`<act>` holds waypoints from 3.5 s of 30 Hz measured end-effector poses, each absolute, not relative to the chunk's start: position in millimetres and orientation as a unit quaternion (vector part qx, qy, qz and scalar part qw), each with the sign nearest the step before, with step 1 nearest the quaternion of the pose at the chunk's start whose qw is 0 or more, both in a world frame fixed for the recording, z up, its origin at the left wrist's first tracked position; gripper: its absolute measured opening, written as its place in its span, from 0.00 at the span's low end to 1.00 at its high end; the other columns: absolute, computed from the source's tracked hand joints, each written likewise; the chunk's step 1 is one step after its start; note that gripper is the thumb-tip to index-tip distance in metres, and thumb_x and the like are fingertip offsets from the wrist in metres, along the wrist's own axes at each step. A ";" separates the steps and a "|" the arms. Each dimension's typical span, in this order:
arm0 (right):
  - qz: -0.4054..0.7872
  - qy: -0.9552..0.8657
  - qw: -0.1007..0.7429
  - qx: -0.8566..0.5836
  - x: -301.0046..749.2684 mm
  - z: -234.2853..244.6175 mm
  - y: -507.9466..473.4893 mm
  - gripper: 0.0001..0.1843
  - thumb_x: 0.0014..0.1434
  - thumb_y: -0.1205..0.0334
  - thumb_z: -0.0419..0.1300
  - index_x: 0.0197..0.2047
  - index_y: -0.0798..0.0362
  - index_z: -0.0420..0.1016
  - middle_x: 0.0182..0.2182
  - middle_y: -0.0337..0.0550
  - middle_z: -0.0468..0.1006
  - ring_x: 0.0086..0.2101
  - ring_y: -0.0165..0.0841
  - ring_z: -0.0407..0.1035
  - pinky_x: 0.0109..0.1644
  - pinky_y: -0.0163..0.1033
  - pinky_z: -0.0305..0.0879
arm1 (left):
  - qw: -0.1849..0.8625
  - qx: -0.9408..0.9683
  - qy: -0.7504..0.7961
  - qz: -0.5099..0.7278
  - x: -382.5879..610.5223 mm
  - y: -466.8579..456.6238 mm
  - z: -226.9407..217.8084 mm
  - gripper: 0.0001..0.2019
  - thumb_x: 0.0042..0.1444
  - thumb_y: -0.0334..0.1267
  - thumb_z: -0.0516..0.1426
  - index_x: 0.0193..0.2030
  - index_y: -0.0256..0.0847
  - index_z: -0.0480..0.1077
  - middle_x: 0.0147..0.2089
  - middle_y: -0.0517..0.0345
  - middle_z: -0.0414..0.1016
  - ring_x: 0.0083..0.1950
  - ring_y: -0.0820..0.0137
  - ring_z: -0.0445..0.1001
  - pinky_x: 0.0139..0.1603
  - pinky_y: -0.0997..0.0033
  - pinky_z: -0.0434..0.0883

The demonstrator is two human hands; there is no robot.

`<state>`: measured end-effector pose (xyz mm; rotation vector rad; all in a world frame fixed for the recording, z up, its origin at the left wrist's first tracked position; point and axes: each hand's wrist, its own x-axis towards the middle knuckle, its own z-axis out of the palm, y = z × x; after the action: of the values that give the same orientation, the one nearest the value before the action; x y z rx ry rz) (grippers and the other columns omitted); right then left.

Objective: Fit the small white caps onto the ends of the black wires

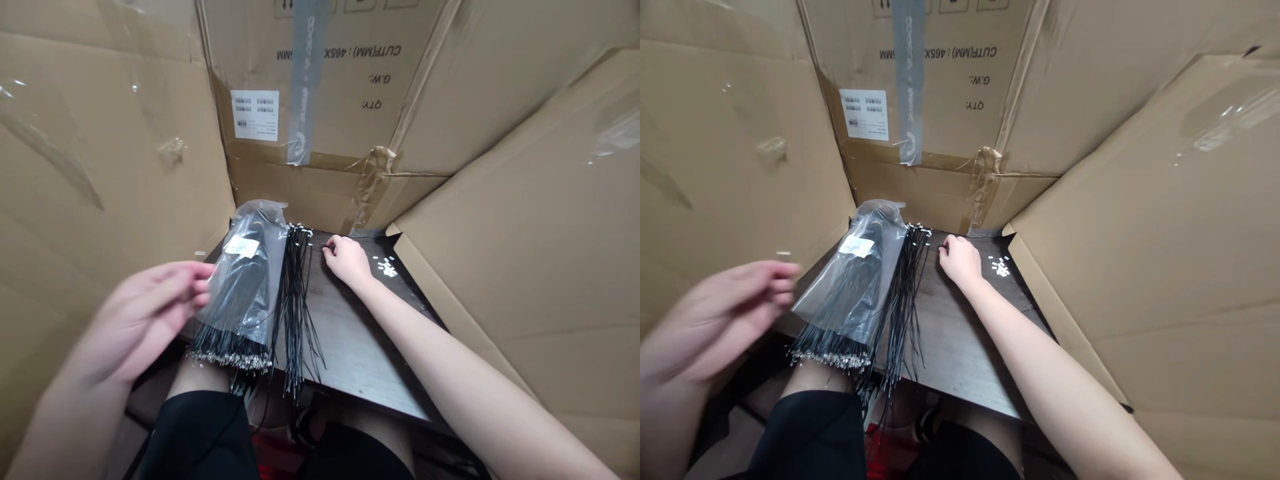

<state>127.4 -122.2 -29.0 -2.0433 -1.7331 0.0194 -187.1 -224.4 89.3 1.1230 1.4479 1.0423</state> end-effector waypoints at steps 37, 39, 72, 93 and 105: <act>0.113 -0.597 0.546 -0.577 125.9 -29.9 -108.5 0.07 0.60 0.60 0.54 0.30 0.51 0.66 0.27 0.40 0.72 0.26 0.31 0.66 0.33 0.37 0.63 | 0.516 0.721 0.359 0.293 -12.4 -41.9 0.8 0.09 0.38 0.24 0.61 0.30 0.34 0.72 0.22 0.63 0.73 0.24 0.76 0.70 0.27 0.77 0.69; 0.160 -0.582 0.554 -0.573 126.8 -30.5 -107.5 0.08 0.59 0.58 0.55 0.30 0.51 0.67 0.25 0.38 0.71 0.25 0.30 0.65 0.31 0.36 0.62 | 0.504 0.726 0.353 0.307 -12.8 -39.8 -2.9 0.09 0.38 0.24 0.61 0.30 0.34 0.72 0.23 0.62 0.74 0.25 0.75 0.72 0.28 0.78 0.68; 0.257 -0.553 0.548 -0.573 126.6 -26.1 -109.8 0.09 0.53 0.55 0.60 0.30 0.52 0.72 0.22 0.38 0.72 0.21 0.29 0.64 0.23 0.34 0.60 | 0.424 0.778 0.327 0.330 -19.7 -36.1 -16.0 0.07 0.42 0.30 0.60 0.32 0.35 0.73 0.30 0.55 0.78 0.32 0.70 0.77 0.36 0.72 0.74; 0.411 -0.402 0.646 -0.502 141.9 -36.5 -94.0 0.16 0.48 0.50 0.65 0.31 0.53 0.69 0.27 0.37 0.75 0.19 0.22 0.62 0.18 0.28 0.56 | 0.543 0.725 0.346 0.243 -19.1 -46.6 1.3 0.07 0.46 0.32 0.64 0.34 0.33 0.76 0.24 0.58 0.75 0.23 0.75 0.70 0.18 0.80 0.66; 0.437 -0.446 0.610 -0.488 141.6 -27.4 -100.8 0.14 0.47 0.52 0.67 0.31 0.54 0.76 0.27 0.39 0.77 0.20 0.23 0.61 0.20 0.30 0.56 | 0.562 0.694 0.360 0.270 -18.7 -45.4 0.3 0.07 0.44 0.28 0.65 0.29 0.33 0.71 0.22 0.60 0.74 0.21 0.77 0.71 0.23 0.77 0.71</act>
<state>141.6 -100.8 -27.4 -1.1272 -1.0297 1.0097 -18.7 -45.4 0.3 1.6347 0.8477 0.6352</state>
